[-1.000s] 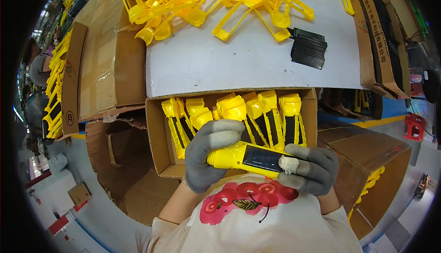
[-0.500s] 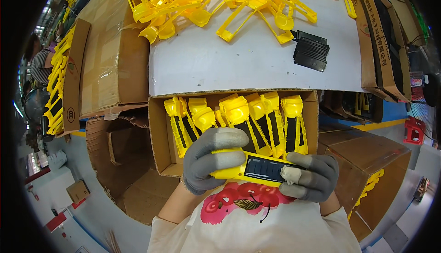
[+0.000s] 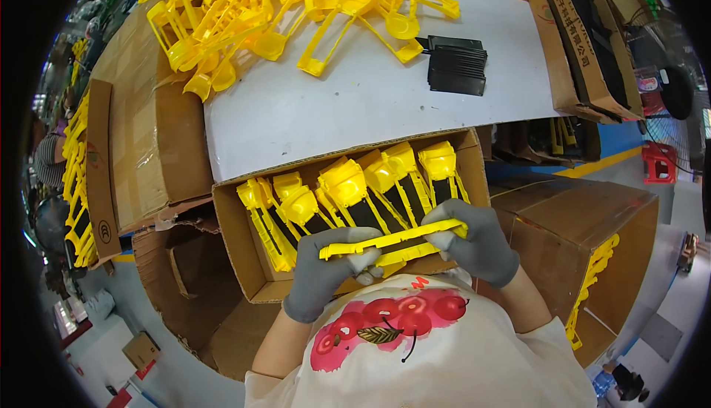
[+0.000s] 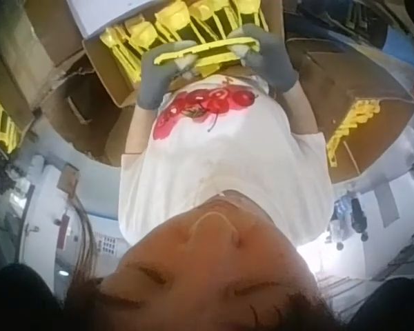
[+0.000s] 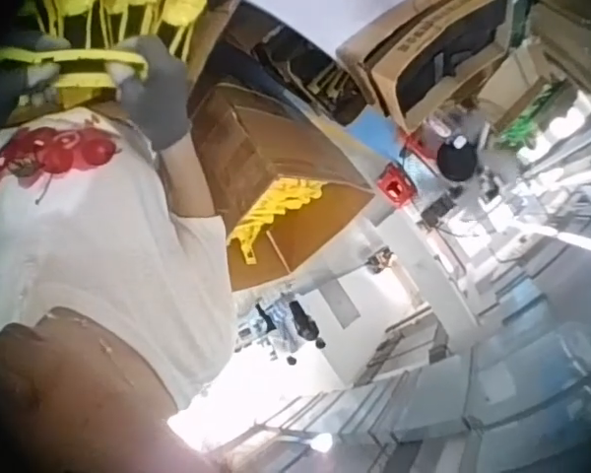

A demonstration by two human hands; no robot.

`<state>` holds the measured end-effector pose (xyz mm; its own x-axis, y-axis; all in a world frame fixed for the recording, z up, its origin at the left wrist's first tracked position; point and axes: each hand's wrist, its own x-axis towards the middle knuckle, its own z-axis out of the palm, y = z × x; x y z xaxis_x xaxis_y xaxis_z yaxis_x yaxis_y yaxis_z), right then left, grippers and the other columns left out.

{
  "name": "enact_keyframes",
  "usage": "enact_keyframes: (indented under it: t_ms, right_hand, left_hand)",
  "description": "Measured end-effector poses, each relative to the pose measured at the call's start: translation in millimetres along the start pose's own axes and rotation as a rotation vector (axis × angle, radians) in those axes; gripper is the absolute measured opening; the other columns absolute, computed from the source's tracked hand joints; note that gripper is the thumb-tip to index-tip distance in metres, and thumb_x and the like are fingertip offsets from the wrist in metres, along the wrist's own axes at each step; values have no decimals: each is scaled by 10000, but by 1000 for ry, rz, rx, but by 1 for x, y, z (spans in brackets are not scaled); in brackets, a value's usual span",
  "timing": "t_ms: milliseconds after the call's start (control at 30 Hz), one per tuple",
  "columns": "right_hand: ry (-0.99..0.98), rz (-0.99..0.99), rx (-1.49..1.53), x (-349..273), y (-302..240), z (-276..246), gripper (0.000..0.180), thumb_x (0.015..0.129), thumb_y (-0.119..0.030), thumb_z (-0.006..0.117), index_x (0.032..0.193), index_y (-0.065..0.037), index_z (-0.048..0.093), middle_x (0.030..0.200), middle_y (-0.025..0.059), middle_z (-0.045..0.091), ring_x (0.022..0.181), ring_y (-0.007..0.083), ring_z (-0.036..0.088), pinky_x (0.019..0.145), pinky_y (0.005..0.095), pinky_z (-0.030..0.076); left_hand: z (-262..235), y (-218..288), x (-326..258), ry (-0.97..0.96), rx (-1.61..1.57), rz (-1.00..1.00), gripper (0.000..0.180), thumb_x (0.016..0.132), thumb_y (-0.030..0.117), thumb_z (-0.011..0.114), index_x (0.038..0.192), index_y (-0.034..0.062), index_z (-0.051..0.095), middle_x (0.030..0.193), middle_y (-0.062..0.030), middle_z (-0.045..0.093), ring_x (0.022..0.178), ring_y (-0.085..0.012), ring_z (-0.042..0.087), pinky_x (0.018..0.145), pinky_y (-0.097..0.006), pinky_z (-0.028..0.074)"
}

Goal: Assembling yellow plastic flashlight housings by inserting black internal components.

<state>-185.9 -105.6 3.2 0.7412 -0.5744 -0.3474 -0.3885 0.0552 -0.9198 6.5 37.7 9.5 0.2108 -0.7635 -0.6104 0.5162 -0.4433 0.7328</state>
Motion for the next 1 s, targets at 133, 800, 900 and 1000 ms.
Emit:
enact_keyframes:
  t_ms: [133,800,900,1000]
  right_hand:
    - [64,-9,-161,-3,6,8,182,826,-98,692,976,-16,630,811,121,662,669,223,637,620,309,494]
    - [-270,-100,304,-8,20,-20,721,741,-66,797,1367,-64,441,1182,90,629,1077,159,602,932,281,470]
    - [-235,-220,63,-2,16,-21,632,710,-128,839,1268,-57,553,1092,77,680,999,170,653,887,282,500]
    - [-163,-327,7,5,26,-19,525,692,-164,854,1154,-48,635,1005,81,707,914,193,689,835,288,527]
  left_hand:
    - [4,-7,-2,53,19,-76,247,846,12,677,1075,-77,650,878,-138,687,693,-170,681,590,-236,542]
    - [-1,-25,-10,66,-366,-231,346,835,105,652,1135,-58,592,849,-115,651,618,-174,646,534,-226,522]
    - [-1,-18,-7,2,-430,-338,394,852,142,670,1172,-55,553,906,-126,642,635,-164,639,542,-206,525]
    - [-9,-24,-6,-63,-531,-451,423,875,172,670,1203,-45,515,937,-126,633,670,-149,638,534,-183,512]
